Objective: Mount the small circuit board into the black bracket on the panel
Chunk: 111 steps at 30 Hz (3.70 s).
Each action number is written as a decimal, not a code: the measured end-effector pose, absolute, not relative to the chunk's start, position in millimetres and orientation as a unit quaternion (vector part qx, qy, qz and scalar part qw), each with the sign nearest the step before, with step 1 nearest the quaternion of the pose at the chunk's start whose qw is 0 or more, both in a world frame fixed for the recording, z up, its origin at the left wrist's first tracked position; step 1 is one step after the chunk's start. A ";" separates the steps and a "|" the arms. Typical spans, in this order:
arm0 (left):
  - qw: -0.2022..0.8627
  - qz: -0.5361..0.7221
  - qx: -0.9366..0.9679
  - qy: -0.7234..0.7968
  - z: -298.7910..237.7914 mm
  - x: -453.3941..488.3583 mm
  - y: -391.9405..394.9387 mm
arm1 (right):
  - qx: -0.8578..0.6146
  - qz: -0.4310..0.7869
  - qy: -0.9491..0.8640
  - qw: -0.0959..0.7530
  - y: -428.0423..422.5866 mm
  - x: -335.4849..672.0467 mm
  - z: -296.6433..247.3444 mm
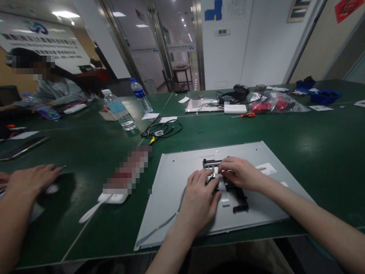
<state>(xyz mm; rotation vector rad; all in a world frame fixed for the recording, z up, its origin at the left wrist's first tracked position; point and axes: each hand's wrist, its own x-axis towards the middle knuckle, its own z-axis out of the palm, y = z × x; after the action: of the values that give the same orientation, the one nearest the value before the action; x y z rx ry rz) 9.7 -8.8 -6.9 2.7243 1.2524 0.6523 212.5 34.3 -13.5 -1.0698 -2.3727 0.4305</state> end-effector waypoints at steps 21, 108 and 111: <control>0.038 0.212 0.885 0.412 -8.6 11.3 -8.1 | -0.349 0.157 -0.896 0.223 22.9 211.7 2.4; 0.056 0.213 0.883 0.415 -11.1 10.0 -7.9 | -0.344 0.178 -0.904 0.180 32.2 219.9 -0.8; 0.058 0.212 0.883 0.415 -11.3 10.0 -7.6 | -0.345 0.174 -0.904 0.180 31.8 219.6 0.2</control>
<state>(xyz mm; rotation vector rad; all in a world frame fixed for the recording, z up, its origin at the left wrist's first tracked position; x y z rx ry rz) 10.0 -7.6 -11.3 2.6768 1.2569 0.6430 219.6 31.8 0.2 -0.9756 -2.5555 0.4929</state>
